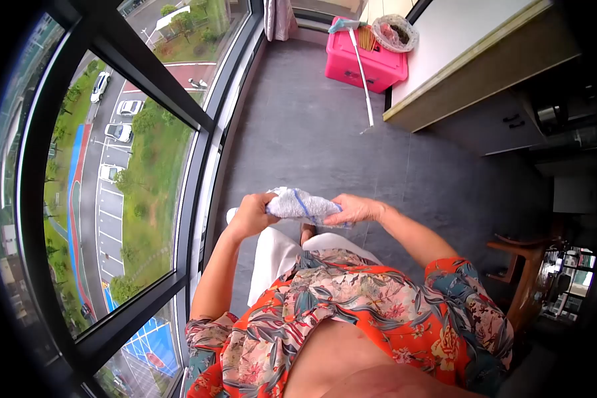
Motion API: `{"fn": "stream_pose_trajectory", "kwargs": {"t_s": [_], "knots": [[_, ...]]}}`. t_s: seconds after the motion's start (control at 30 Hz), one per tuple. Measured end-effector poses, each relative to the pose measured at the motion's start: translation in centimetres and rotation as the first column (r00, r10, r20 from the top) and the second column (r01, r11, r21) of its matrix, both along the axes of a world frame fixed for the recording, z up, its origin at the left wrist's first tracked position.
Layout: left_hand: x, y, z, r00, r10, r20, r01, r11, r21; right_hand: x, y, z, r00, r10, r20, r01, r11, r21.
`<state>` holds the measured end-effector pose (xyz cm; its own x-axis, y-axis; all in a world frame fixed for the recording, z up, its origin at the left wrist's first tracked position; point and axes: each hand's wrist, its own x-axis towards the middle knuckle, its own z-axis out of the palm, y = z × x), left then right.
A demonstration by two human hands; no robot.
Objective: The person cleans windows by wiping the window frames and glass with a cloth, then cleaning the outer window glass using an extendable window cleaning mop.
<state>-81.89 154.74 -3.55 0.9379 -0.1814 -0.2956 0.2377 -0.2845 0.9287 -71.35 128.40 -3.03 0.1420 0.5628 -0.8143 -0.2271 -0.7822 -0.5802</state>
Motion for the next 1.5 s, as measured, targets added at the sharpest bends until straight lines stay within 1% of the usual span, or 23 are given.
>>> {"fn": "stream_pose_trajectory", "kwargs": {"t_s": [0.07, 0.1, 0.17, 0.2, 0.3, 0.33, 0.4, 0.43, 0.5, 0.57, 0.6, 0.63, 0.7, 0.83, 0.97, 1.1, 1.17, 1.23, 1.3, 1.33, 1.4, 1.47, 1.5], "knots": [[0.0, 1.4, -1.1, 0.998, -0.034, 0.046, 0.029, 0.996, 0.088, 0.2, 0.0, 0.0, 0.991, -0.030, 0.133, 0.032, 0.999, -0.016], [-0.9, -1.2, -8.8, 1.000, -0.009, 0.030, 0.006, 0.995, 0.095, 0.3, -2.6, -7.5, 0.973, 0.002, 0.231, -0.001, 1.000, -0.004], [-0.9, 0.1, -9.1, 0.999, -0.035, 0.001, 0.035, 0.999, 0.017, 0.3, -0.6, -4.7, 0.958, 0.055, 0.282, -0.024, 0.993, -0.113], [-0.9, 0.6, -7.7, 0.999, -0.026, -0.037, 0.025, 1.000, -0.010, 0.4, -0.8, -4.9, 0.937, 0.034, 0.348, -0.020, 0.999, -0.044], [-0.3, 2.9, -5.6, 0.996, 0.003, -0.087, -0.025, 0.967, -0.255, 2.7, 0.8, -2.5, 0.893, -0.068, 0.445, 0.027, 0.995, 0.097], [2.6, 1.6, -10.3, 0.996, 0.021, -0.088, -0.055, 0.913, -0.403, 6.3, -0.3, -5.2, 0.883, -0.100, 0.459, 0.044, 0.990, 0.133], [3.8, 2.1, -10.1, 0.995, 0.057, -0.081, -0.089, 0.867, -0.490, 9.2, 1.9, -0.4, 0.738, -0.074, 0.671, -0.036, 0.988, 0.149], [4.7, 2.3, -9.8, 0.994, 0.068, -0.090, -0.105, 0.844, -0.526, 11.2, 2.6, 1.6, 0.686, -0.209, 0.697, 0.020, 0.963, 0.269], [6.9, 2.4, -9.5, 0.993, 0.085, -0.085, -0.111, 0.916, -0.387, 13.0, 5.6, 10.4, 0.505, -0.407, 0.761, 0.036, 0.891, 0.453], [9.4, 1.2, -10.9, 0.990, 0.086, -0.113, -0.115, 0.953, -0.279, 13.0, 6.6, 19.0, 0.191, -0.582, 0.791, -0.243, 0.752, 0.612], [10.1, 0.7, -10.9, 0.984, 0.096, -0.153, -0.130, 0.965, -0.229, 11.6, 7.2, 23.4, 0.133, -0.677, 0.724, -0.348, 0.652, 0.674], [11.0, 0.3, -11.0, 0.976, 0.099, -0.196, -0.135, 0.975, -0.177, 9.9, 7.6, 26.7, 0.004, -0.749, 0.662, -0.459, 0.587, 0.667], [12.6, -0.5, -11.0, 0.966, 0.151, -0.209, -0.189, 0.967, -0.173, 8.1, 6.7, 30.5, -0.100, -0.778, 0.620, -0.732, 0.480, 0.484], [16.6, -2.1, -11.3, 0.916, 0.284, -0.282, -0.327, 0.937, -0.119, 9.5, 3.6, 32.6, -0.135, -0.755, 0.642, -0.916, 0.343, 0.210], [19.9, -3.8, -12.7, 0.856, 0.447, -0.259, -0.472, 0.881, -0.039, 14.9, -1.0, 33.1, -0.123, -0.743, 0.658, -0.920, 0.334, 0.204], [22.1, -4.9, -11.4, 0.834, 0.478, -0.276, -0.507, 0.861, -0.039, 20.2, -4.6, 33.1, -0.148, -0.710, 0.689, -0.894, 0.394, 0.214], [23.4, -5.9, -10.5, 0.836, 0.451, -0.312, -0.515, 0.841, -0.165, 23.6, -5.7, 32.9, -0.159, -0.721, 0.674, -0.862, 0.434, 0.262], [24.2, -5.9, -11.0, 0.804, 0.482, -0.349, -0.510, 0.860, 0.013, 26.5, -5.8, 33.1, -0.177, -0.753, 0.633, -0.837, 0.454, 0.305], [27.4, -4.3, -12.0, 0.830, 0.493, -0.259, -0.521, 0.853, -0.046, 27.6, -5.1, 32.5, -0.189, -0.743, 0.642, -0.843, 0.458, 0.282], [20.8, -5.2, -8.9, 0.791, 0.481, -0.377, -0.529, 0.848, -0.027, 28.8, -3.7, 32.6, -0.174, -0.721, 0.671, -0.815, 0.488, 0.312], [24.1, -5.3, -10.4, 0.755, 0.381, -0.534, -0.550, 0.811, -0.198, 30.6, -1.3, 32.5, -0.160, -0.639, 0.752, -0.822, 0.509, 0.257], [28.4, -0.4, -8.2, 0.795, 0.335, -0.506, -0.490, 0.846, -0.210, 31.7, 1.7, 32.5, -0.144, -0.608, 0.781, -0.825, 0.509, 0.245], [30.4, -3.8, -8.4, 0.839, 0.329, -0.433, -0.398, 0.914, -0.076, 32.9, 0.0, 33.2, -0.127, -0.604, 0.787, -0.831, 0.497, 0.248]]}}
